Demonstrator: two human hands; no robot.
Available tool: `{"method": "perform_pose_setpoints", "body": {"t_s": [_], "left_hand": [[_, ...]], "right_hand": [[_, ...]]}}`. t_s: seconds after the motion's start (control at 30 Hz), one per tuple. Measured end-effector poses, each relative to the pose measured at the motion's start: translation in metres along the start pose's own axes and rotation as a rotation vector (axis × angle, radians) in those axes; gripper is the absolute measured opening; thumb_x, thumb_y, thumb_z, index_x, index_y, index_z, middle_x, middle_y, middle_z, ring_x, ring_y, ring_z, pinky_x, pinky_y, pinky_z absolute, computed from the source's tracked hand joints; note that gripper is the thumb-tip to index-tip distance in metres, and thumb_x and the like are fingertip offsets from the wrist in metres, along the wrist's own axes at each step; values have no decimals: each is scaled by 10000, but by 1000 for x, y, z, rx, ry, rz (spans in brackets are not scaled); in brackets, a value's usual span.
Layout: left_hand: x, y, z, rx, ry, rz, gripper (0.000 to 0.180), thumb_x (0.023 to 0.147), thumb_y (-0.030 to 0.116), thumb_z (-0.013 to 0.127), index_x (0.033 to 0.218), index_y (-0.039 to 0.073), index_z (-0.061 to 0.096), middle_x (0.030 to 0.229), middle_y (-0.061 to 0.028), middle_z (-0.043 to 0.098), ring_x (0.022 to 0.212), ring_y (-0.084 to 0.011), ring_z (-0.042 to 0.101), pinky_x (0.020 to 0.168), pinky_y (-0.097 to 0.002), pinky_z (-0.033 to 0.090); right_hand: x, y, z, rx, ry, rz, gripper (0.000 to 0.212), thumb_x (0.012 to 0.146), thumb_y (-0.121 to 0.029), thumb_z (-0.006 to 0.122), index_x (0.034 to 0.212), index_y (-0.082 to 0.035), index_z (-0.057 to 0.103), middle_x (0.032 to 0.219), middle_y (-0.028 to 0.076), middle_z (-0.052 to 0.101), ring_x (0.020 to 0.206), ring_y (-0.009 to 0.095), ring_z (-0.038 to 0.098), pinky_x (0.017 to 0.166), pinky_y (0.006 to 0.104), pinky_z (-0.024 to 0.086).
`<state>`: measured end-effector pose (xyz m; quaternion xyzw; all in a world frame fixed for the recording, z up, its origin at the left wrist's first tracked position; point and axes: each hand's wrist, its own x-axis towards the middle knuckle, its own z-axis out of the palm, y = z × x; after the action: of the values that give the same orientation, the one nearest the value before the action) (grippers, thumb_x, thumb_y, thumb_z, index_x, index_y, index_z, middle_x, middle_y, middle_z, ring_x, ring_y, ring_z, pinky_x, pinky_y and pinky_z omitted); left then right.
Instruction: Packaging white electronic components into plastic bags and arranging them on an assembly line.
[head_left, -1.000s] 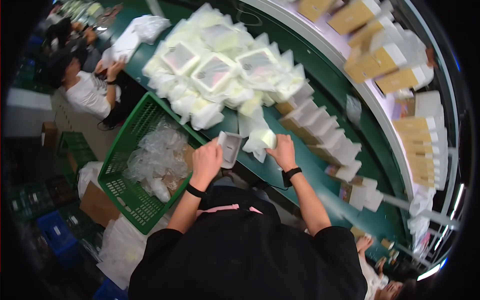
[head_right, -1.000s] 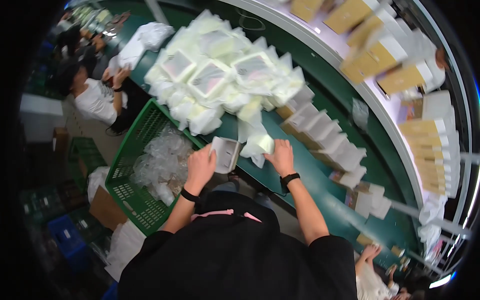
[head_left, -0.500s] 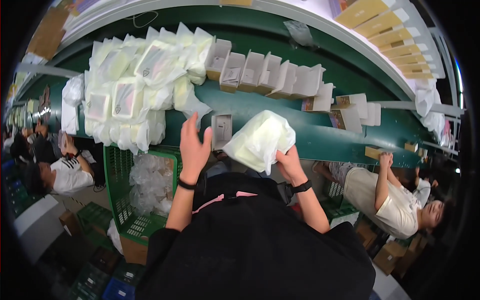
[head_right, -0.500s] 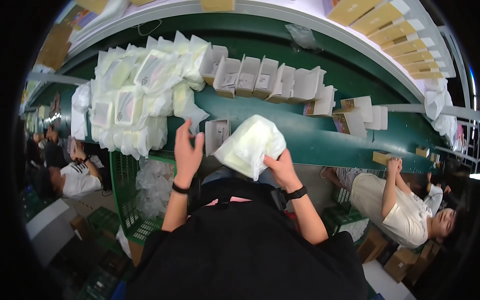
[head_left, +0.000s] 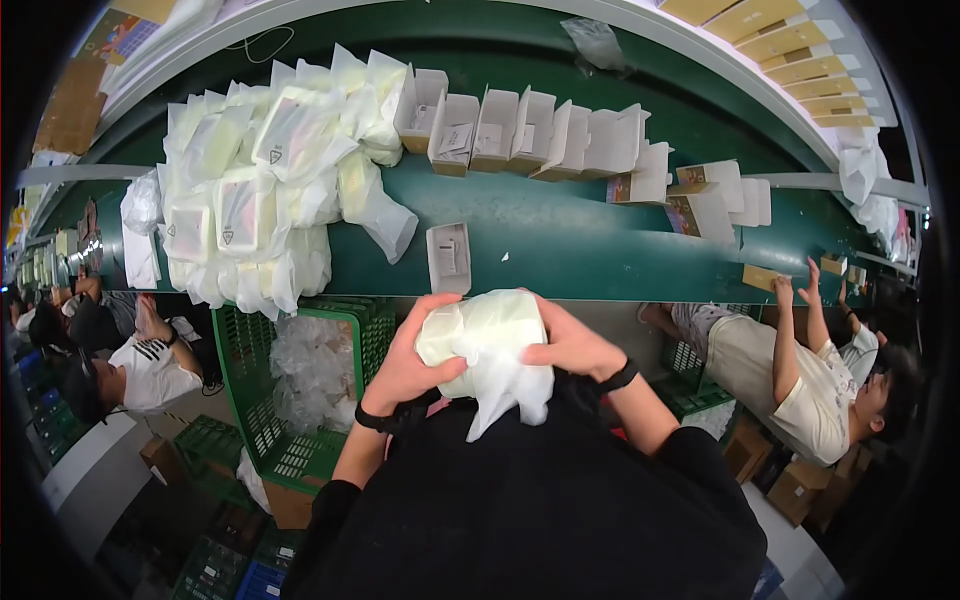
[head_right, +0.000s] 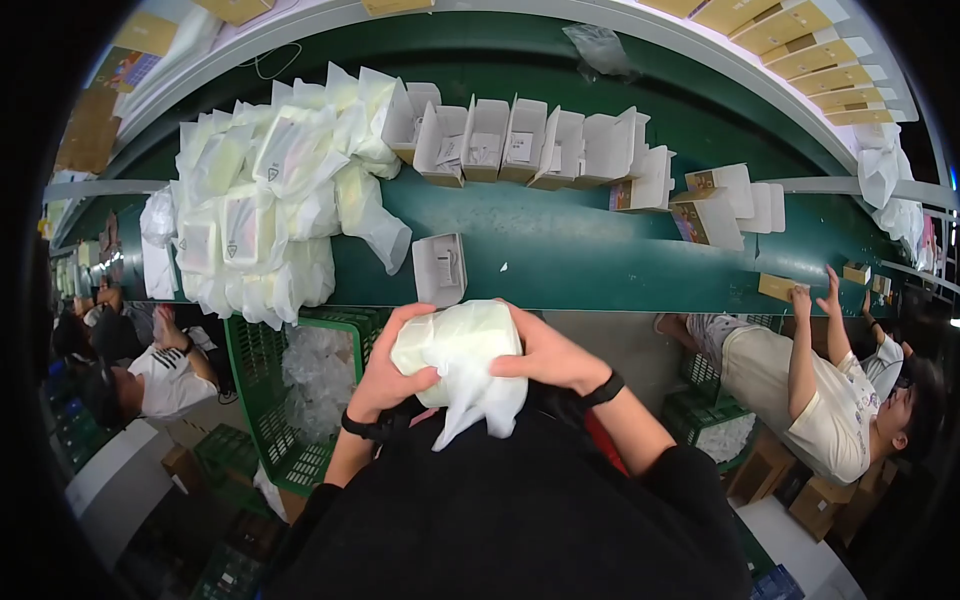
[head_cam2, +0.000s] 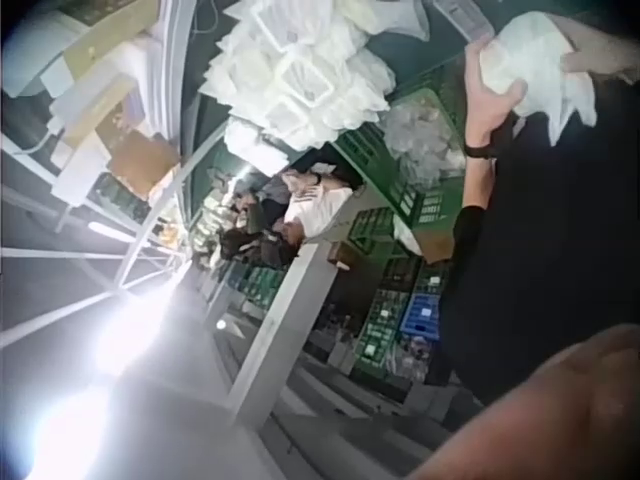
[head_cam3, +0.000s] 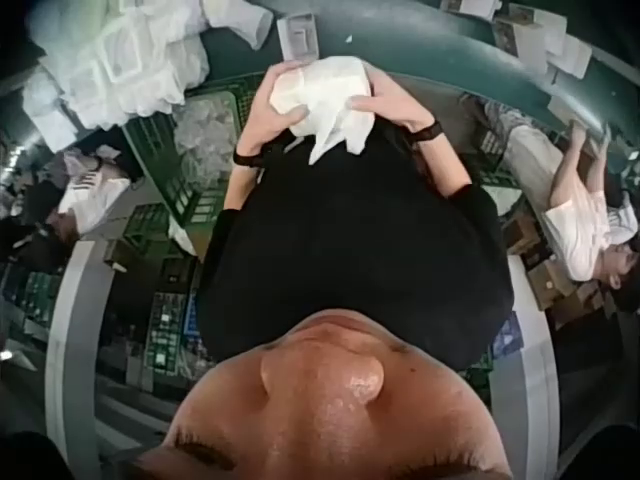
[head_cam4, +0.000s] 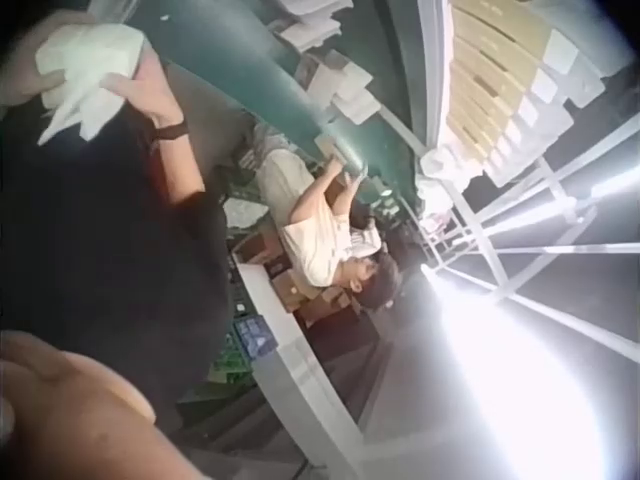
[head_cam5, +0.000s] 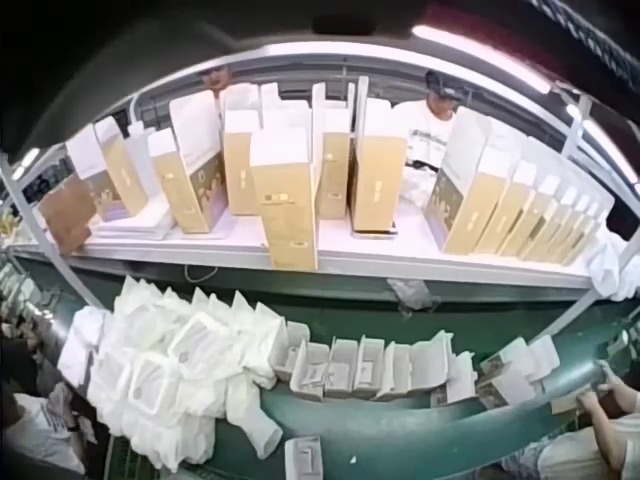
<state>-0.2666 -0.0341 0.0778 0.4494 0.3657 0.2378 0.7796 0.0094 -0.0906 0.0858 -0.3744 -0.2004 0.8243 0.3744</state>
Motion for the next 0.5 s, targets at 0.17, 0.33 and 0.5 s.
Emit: {"method": "perform_pose_setpoints", "body": {"t_s": [0.17,0.33,0.5], "left_hand": [[4,13,5,274,4,63,779,823,199,823,1471,46,420,1317,-89,561,1217,-179,549,1039,-348,454],[38,-3,-36,204,374,248,520,900,186,737,1335,53,484,1106,-112,668,992,-241,668,838,-397,530],[77,-32,-41,1075,281,-56,265,949,206,649,1082,18,518,903,-213,699,817,-420,686,710,-495,522]], "right_hand": [[-3,10,35,-457,277,-149,721,807,-108,786,1430,-21,435,1318,91,591,1245,188,564,1066,360,459],[0,19,30,-439,607,-309,663,795,-93,781,1370,-30,458,1264,89,599,1182,172,585,1016,344,483],[57,37,7,-482,975,-536,668,771,-94,811,1331,-22,453,1231,124,632,1145,189,623,959,348,520]]}}
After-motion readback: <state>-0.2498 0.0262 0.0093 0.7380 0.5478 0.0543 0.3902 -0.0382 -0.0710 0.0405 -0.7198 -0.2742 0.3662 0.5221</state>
